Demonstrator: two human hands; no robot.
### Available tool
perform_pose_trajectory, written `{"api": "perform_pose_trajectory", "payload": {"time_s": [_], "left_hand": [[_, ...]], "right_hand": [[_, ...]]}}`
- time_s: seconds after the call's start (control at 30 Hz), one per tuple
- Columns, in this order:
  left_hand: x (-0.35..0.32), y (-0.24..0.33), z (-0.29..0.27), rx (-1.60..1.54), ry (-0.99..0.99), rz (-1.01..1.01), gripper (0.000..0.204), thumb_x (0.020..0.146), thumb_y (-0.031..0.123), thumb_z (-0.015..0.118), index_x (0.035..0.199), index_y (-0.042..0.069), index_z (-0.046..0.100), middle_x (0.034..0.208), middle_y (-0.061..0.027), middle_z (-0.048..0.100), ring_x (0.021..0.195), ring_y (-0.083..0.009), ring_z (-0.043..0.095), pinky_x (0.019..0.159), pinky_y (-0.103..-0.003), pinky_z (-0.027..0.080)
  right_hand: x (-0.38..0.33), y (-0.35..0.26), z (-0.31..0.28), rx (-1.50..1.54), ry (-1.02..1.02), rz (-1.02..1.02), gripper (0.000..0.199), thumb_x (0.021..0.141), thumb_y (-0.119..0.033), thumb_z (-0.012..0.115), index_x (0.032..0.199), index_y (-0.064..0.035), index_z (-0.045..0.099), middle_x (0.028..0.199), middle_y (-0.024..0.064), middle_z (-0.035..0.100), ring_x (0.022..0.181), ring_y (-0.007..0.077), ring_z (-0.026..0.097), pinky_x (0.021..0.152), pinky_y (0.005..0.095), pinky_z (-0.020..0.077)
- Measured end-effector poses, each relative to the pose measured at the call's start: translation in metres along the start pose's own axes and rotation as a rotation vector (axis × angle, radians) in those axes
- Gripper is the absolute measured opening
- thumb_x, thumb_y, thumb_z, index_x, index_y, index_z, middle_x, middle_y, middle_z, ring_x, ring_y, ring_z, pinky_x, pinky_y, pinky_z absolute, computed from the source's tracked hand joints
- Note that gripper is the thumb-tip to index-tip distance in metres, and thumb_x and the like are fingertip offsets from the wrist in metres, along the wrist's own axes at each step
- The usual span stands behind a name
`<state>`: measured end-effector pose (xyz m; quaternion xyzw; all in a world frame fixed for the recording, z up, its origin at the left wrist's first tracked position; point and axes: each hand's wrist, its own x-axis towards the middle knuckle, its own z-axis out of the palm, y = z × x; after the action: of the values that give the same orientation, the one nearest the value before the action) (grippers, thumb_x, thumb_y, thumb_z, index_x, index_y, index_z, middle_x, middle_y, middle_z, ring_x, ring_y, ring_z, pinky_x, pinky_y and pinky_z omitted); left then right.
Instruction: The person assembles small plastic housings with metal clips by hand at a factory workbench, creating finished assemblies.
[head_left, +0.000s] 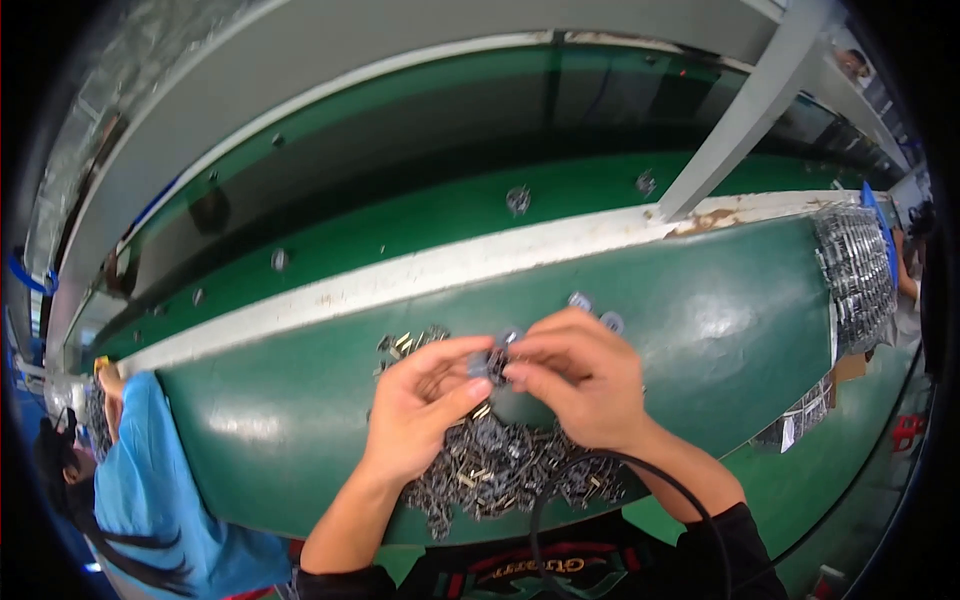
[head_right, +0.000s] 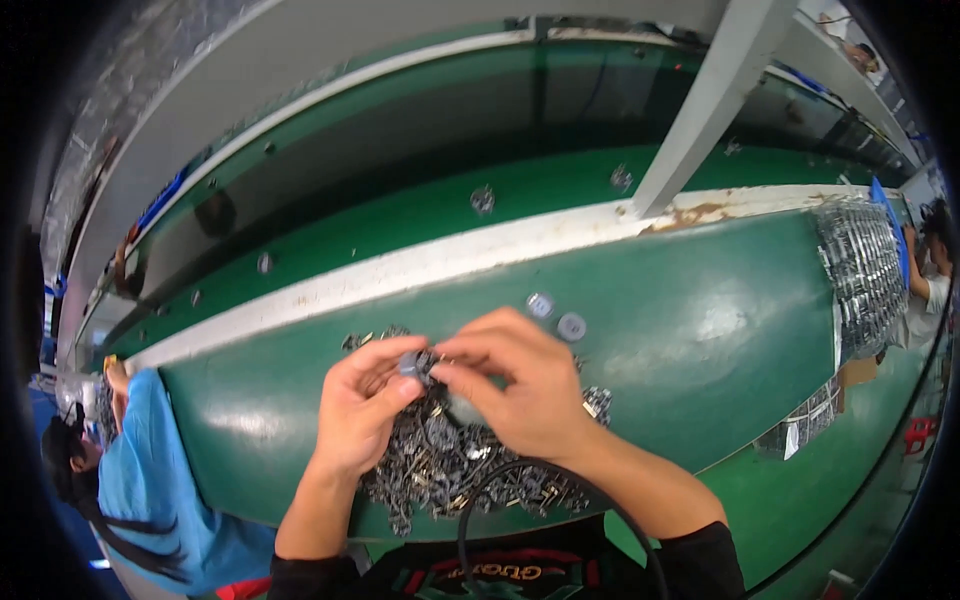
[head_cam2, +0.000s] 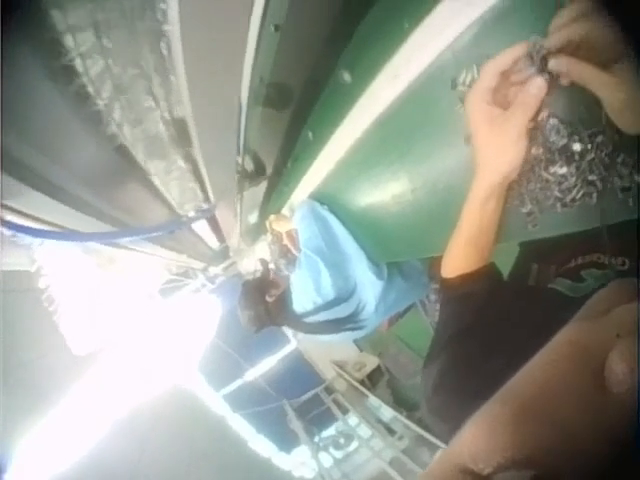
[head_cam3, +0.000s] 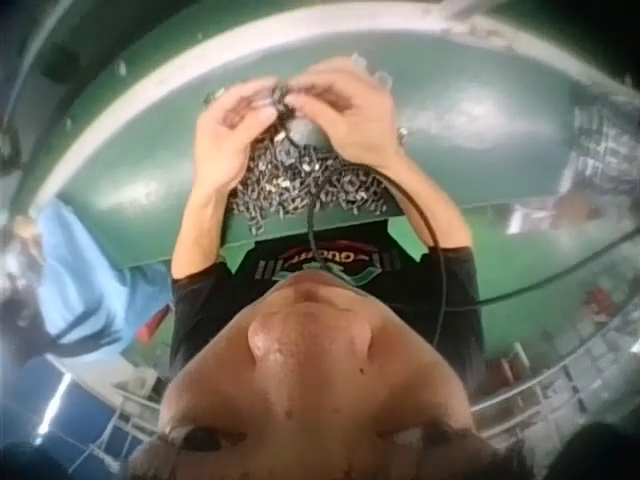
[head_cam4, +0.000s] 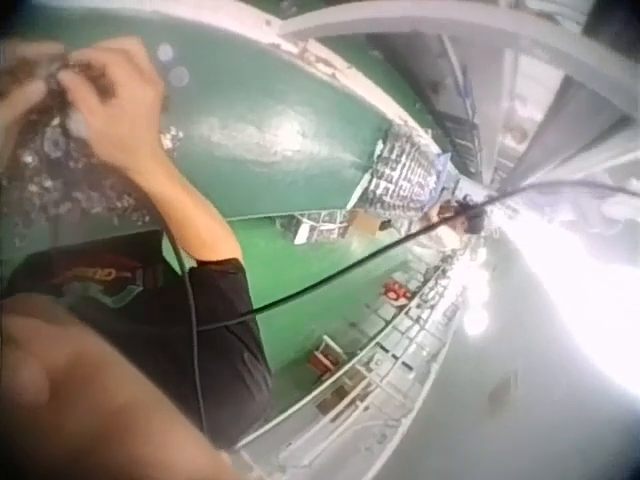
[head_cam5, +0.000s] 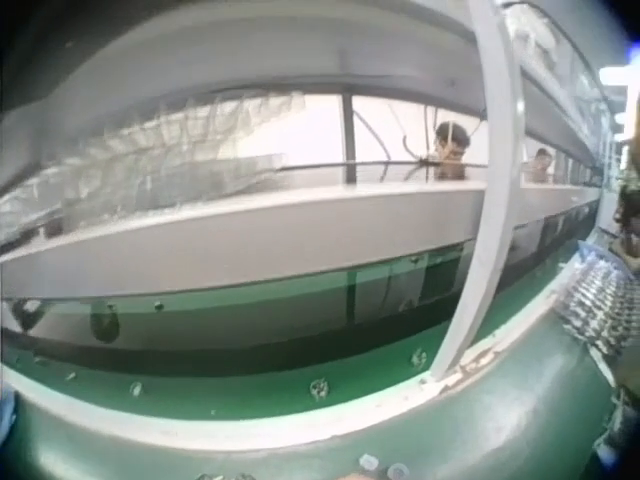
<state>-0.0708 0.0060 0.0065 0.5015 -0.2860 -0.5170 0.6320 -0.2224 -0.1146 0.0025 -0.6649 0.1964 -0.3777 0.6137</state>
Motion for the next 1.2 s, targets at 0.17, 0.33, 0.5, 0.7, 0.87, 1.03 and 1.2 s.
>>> {"api": "perform_pose_trajectory", "payload": {"time_s": [0.17, 0.33, 0.5, 0.7, 0.87, 1.03, 1.2], "left_hand": [[0.002, -0.001, 0.002, -0.143, 0.097, 0.119, 0.04, 0.085, -0.013, 0.067, 0.124, -0.006, 0.059, 0.124, -0.0219, 0.064, 0.106, -0.0232, 0.068, 0.095, -0.034, 0.056], [0.007, -0.005, 0.011, -0.04, 0.049, 0.147, 0.04, 0.084, -0.017, 0.065, 0.123, -0.009, 0.059, 0.126, -0.0234, 0.063, 0.11, -0.0251, 0.067, 0.095, -0.033, 0.057], [0.004, -0.007, 0.018, 0.005, 0.017, 0.198, 0.04, 0.086, -0.017, 0.064, 0.125, -0.011, 0.058, 0.127, -0.0233, 0.062, 0.112, -0.0246, 0.066, 0.096, -0.033, 0.057], [0.0, -0.009, 0.018, 0.006, 0.045, 0.211, 0.039, 0.085, -0.016, 0.066, 0.123, -0.01, 0.061, 0.121, -0.0219, 0.066, 0.105, -0.022, 0.068, 0.092, -0.031, 0.058], [0.014, 0.001, 0.008, 0.155, 0.145, 0.072, 0.027, 0.084, -0.011, 0.07, 0.11, -0.007, 0.068, 0.105, -0.0159, 0.073, 0.091, -0.0154, 0.07, 0.082, -0.027, 0.058], [0.095, 0.026, -0.039, 0.583, 0.33, 0.285, 0.015, 0.084, 0.0, 0.07, 0.099, -0.005, 0.07, 0.096, -0.0098, 0.073, 0.087, -0.0133, 0.068, 0.08, -0.027, 0.054], [0.164, 0.024, -0.103, 0.907, 0.421, 0.213, 0.019, 0.086, 0.007, 0.07, 0.101, -0.005, 0.073, 0.089, -0.0094, 0.073, 0.08, -0.0113, 0.066, 0.073, -0.026, 0.051]], "right_hand": [[0.004, -0.005, -0.006, -0.132, 0.028, -0.112, 0.017, 0.082, 0.002, 0.075, 0.098, 0.0017, 0.07, 0.094, 0.0092, 0.066, 0.077, 0.0142, 0.066, 0.062, 0.0254, 0.0554], [0.01, -0.008, -0.01, -0.259, 0.035, -0.278, 0.013, 0.082, 0.004, 0.073, 0.094, -0.0002, 0.069, 0.091, 0.0085, 0.063, 0.072, 0.0162, 0.064, 0.058, 0.0265, 0.0521], [0.01, -0.003, -0.005, -0.397, 0.003, -0.412, 0.016, 0.079, 0.006, 0.073, 0.092, 0.0003, 0.066, 0.088, 0.0092, 0.061, 0.069, 0.0211, 0.063, 0.056, 0.0298, 0.0506], [0.006, 0.006, 0.001, -0.42, 0.062, -0.468, 0.015, 0.078, 0.005, 0.073, 0.091, 0.0006, 0.065, 0.086, 0.0089, 0.061, 0.068, 0.0218, 0.064, 0.054, 0.0307, 0.0508], [0.014, 0.009, -0.012, -0.392, -0.057, -0.414, 0.011, 0.084, 0.0, 0.069, 0.095, 0.0006, 0.067, 0.086, 0.0094, 0.063, 0.07, 0.024, 0.064, 0.061, 0.033, 0.0518], [0.041, -0.014, -0.083, -0.525, -0.038, -0.207, 0.012, 0.09, -0.009, 0.065, 0.095, -0.0001, 0.071, 0.081, 0.012, 0.065, 0.073, 0.0287, 0.063, 0.065, 0.035, 0.05], [0.042, -0.015, -0.111, -0.859, -0.269, -0.045, 0.01, 0.085, -0.011, 0.065, 0.09, -0.0045, 0.071, 0.081, 0.0135, 0.066, 0.076, 0.0346, 0.064, 0.067, 0.0426, 0.0504]]}}
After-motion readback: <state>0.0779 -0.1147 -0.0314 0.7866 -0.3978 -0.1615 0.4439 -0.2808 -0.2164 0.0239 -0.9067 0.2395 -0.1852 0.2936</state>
